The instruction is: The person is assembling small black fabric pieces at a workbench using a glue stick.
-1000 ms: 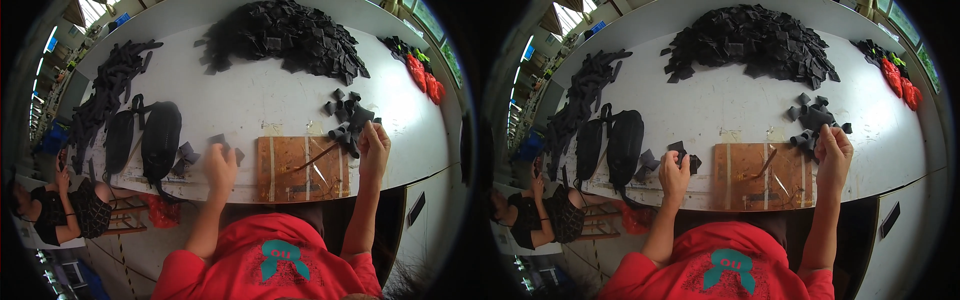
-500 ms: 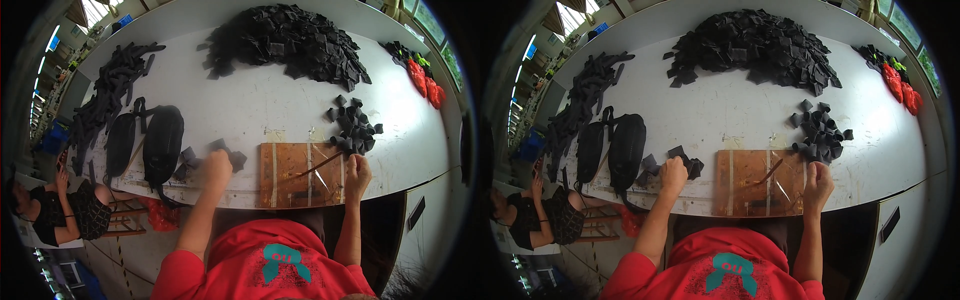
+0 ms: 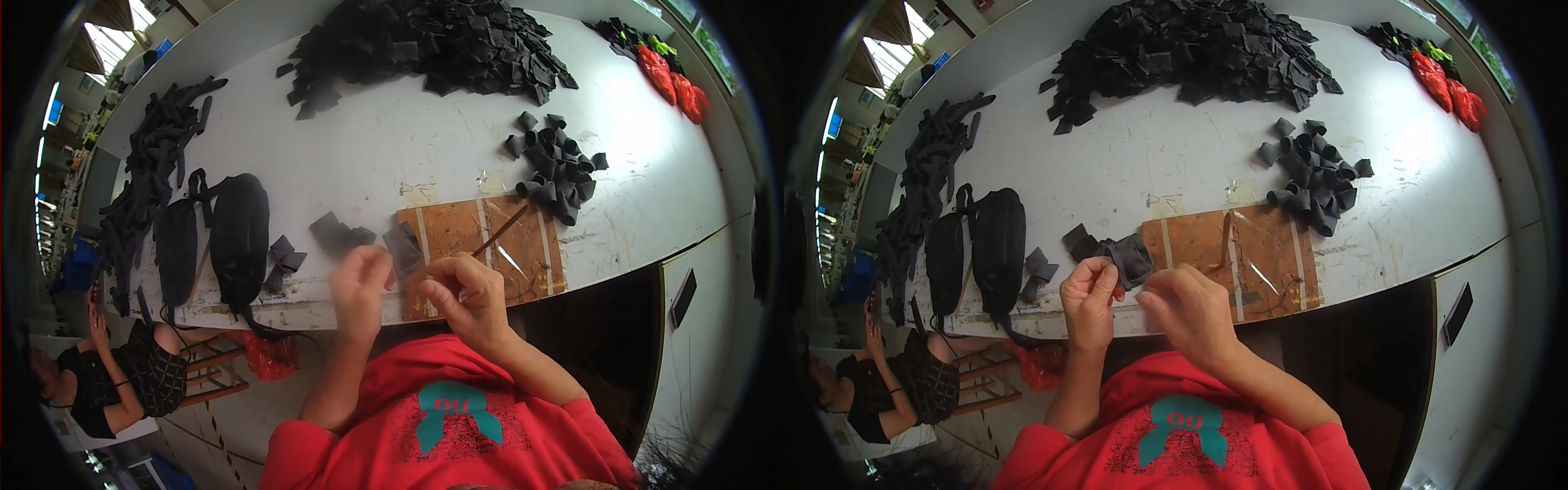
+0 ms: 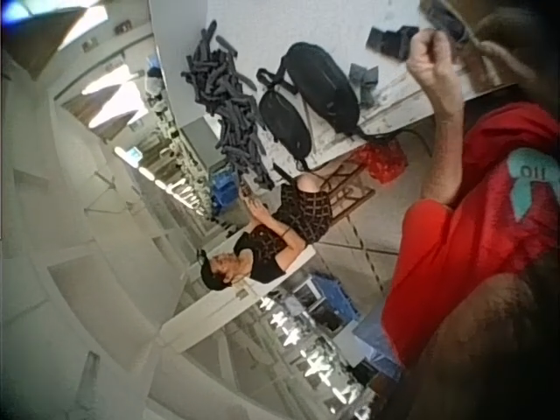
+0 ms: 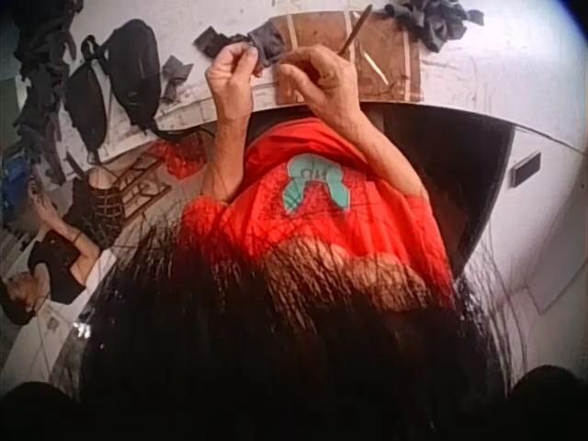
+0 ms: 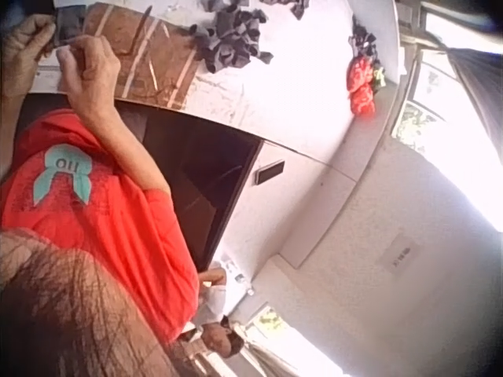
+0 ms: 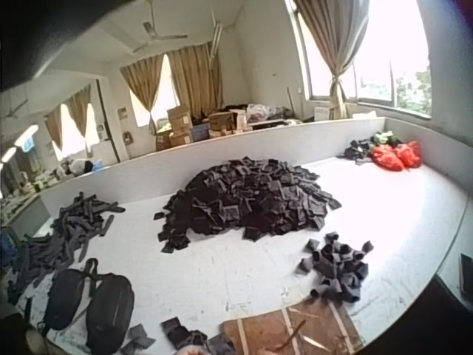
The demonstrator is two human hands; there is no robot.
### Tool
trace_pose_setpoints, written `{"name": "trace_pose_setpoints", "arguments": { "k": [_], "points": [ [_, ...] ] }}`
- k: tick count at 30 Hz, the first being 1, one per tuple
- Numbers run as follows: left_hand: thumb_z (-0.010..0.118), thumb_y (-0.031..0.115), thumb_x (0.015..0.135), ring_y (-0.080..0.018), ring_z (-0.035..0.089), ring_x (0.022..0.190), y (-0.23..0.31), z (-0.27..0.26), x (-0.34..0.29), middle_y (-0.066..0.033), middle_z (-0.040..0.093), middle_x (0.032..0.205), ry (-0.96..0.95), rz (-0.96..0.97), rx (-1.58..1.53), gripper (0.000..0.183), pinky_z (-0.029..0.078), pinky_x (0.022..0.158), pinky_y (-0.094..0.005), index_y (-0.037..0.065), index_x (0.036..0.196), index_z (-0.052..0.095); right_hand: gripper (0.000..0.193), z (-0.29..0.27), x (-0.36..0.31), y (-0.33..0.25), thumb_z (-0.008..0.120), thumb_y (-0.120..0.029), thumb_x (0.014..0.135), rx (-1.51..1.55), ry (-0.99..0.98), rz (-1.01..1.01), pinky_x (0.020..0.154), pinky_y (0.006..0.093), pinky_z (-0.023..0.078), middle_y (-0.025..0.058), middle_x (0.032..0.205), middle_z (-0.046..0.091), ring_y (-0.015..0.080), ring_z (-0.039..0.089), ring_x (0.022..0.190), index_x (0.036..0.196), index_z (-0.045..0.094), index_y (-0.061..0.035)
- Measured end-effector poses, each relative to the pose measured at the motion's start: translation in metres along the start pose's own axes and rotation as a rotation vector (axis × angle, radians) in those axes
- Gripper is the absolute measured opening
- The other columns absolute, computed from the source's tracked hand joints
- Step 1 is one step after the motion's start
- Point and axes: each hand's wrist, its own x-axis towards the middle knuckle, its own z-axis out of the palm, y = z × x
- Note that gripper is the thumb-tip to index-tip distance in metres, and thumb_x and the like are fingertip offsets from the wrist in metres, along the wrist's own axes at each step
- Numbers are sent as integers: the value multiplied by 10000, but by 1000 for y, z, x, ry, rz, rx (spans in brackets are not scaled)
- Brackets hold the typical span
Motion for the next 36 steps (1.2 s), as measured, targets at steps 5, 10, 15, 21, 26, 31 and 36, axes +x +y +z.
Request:
{"name": "trace_pose_setpoints", "arguments": {
  "k": [5, 10, 15, 21, 26, 31, 36],
  "points": [
    [587, 116, 907, -81, 523, 718, 3, 28, -18, -14, 569, 804, -173, 93, 24, 120, 445, 658, -226, 0, 881, 570, 230, 2, 1, 1, 752, -124, 735, 106, 101, 79, 594, 296, 504, 94, 773, 623, 211, 637, 663, 905, 645, -11],
    [576, 91, 914, -74, 526, 721, 8, 39, -24, -16, 577, 824, -180, -33, -272, 100, 448, 651, -218, -3, 887, 558, 188, -1, -7, 7, 752, -85, 717, 13, 174, -1, 538, 298, 495, 81, 769, 623, 206, 631, 637, 867, 658, -21],
    [607, 67, 896, -58, 526, 684, 13, 37, -26, 7, 576, 768, -157, 50, -9, 88, 445, 615, -206, -5, 874, 563, 193, 1, -13, 9, 732, -54, 706, -144, 197, -124, 506, 322, 480, 80, 742, 595, 229, 604, 604, 878, 647, -31],
    [662, 41, 841, -82, 556, 619, 5, 31, -21, -26, 610, 721, -143, 149, 241, 83, 455, 571, -222, -9, 852, 597, 235, 3, -12, 14, 682, -42, 723, -291, 232, -309, 506, 342, 469, 79, 707, 545, 244, 570, 604, 946, 608, -29],
    [679, -10, 777, -182, 633, 618, -6, 37, -19, -131, 640, 737, -2, 664, 708, 149, 494, 575, -284, -13, 912, 617, 190, 0, -15, 19, 669, -43, 703, -392, 212, -286, 505, 344, 466, 63, 698, 512, 237, 557, 624, 870, 578, -56],
    [655, -41, 779, -149, 618, 571, -5, 53, -23, -81, 632, 729, 31, 335, 260, 124, 504, 521, -255, -10, 883, 597, 158, 1, -15, 25, 667, -52, 703, -524, 280, -256, 501, 343, 466, 64, 718, 514, 239, 558, 624, 824, 568, -73],
    [531, -92, 786, -21, 344, 419, 11, 41, -13, -80, 597, 791, -303, -481, -740, 163, 262, 359, -178, -1, 921, 539, 108, -14, -10, 22, 643, -47, 750, -18, 223, 43, 510, 280, 458, 55, 724, 559, 169, 585, 643, 857, 630, -43]
  ]
}}
